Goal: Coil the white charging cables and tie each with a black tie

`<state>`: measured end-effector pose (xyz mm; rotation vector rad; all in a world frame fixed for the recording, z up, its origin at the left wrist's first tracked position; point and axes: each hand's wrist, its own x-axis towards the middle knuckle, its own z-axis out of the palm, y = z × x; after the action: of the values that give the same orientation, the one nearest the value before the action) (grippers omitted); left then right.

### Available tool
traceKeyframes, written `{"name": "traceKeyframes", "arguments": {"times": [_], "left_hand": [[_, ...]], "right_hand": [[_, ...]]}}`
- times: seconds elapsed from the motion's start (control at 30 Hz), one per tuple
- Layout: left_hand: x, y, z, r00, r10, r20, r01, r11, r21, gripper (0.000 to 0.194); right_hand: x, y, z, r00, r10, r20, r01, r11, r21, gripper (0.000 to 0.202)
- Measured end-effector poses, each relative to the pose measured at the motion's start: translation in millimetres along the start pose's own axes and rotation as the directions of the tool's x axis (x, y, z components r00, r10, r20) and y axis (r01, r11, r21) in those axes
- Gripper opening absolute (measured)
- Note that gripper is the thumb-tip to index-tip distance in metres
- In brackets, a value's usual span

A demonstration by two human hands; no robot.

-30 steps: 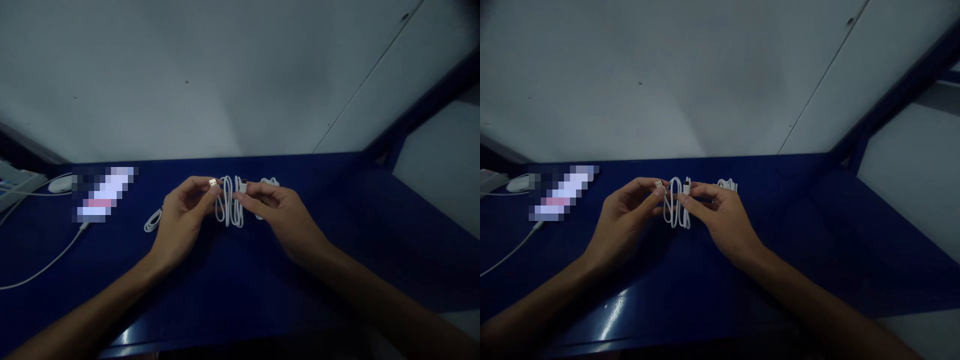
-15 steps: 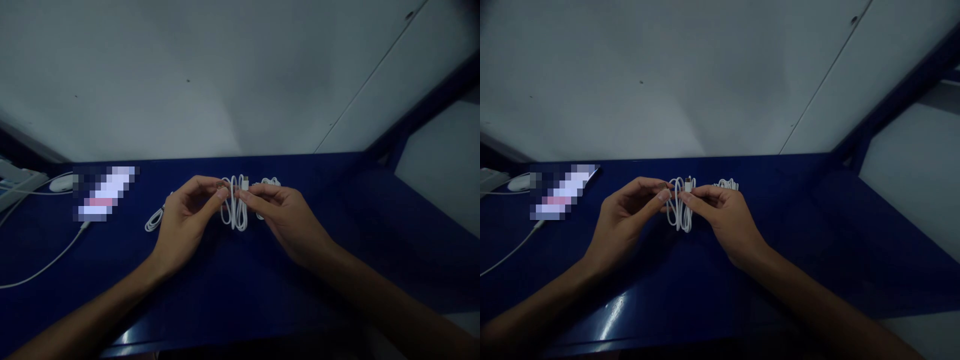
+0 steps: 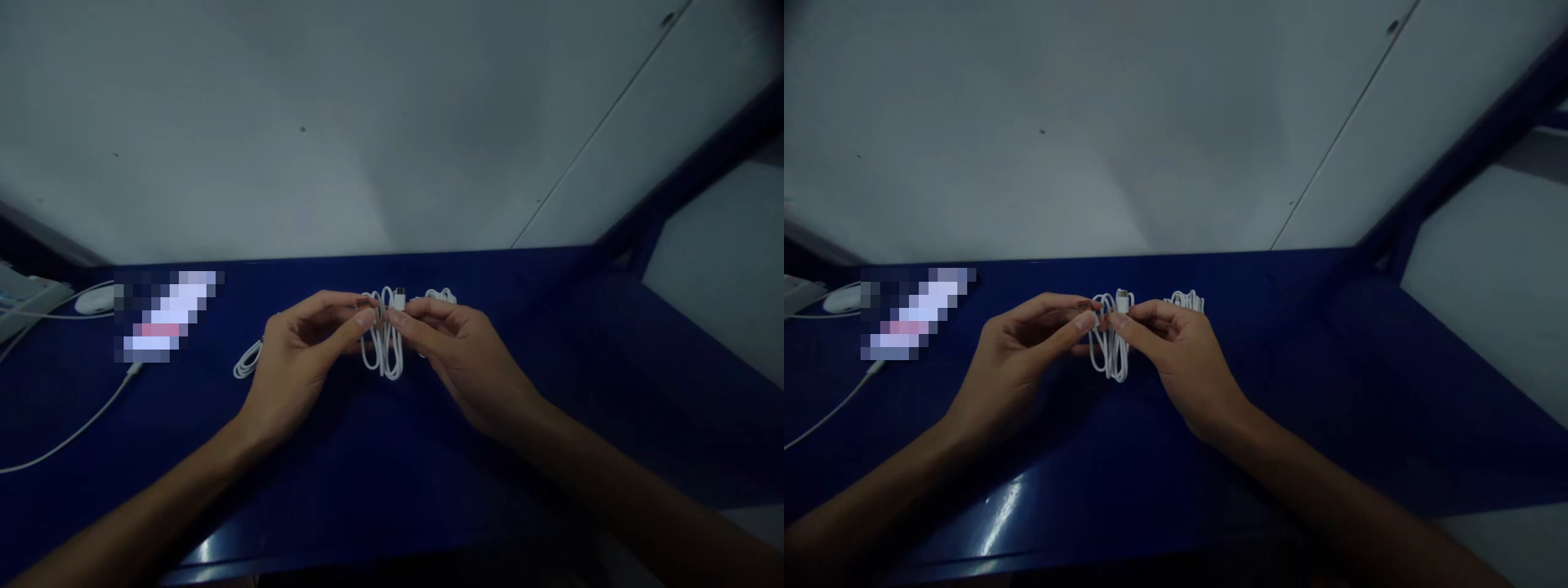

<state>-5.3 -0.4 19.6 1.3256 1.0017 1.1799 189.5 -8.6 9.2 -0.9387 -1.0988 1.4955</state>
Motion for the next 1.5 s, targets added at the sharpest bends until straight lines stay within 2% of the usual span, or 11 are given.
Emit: {"name": "traceKeyframes", "arguments": {"times": [0.27, 0.47, 0.73, 1.07, 1.37, 1.5], "left_hand": [[1, 7, 1.9, 0.998, -0.064, -0.021, 0.065, 0.997, 0.036, 0.023], [2, 6, -0.8, 0.988, -0.151, 0.042, 0.152, 0.988, -0.010, 0.029], [3, -1, -7.0, 0.990, -0.122, 0.066, 0.120, 0.992, 0.039, 0.030], [3, 3, -4.4, 0.986, -0.134, 0.103, 0.131, 0.991, 0.035, 0.029], [3, 5, -4.4, 0.982, -0.159, 0.104, 0.158, 0.987, 0.023, 0.033], [3, 5, -3.0, 0.982, -0.167, 0.092, 0.165, 0.986, 0.026, 0.032]], "right_hand": [[-1, -3, 1, 0.999, 0.034, 0.036, -0.034, 0.999, -0.019, 0.015], [0, -2, 0, 0.999, 0.051, 0.014, -0.050, 0.998, -0.048, 0.017], [2, -2, -1, 0.998, 0.046, 0.052, -0.043, 0.998, -0.056, 0.016], [1, -5, 0, 0.998, -0.033, 0.062, 0.042, 0.986, -0.161, 0.015], [0, -9, -1, 0.996, -0.083, 0.031, 0.087, 0.983, -0.163, 0.012], [-1, -11, 1, 0.998, -0.055, 0.005, 0.055, 0.988, -0.144, 0.012]]}}
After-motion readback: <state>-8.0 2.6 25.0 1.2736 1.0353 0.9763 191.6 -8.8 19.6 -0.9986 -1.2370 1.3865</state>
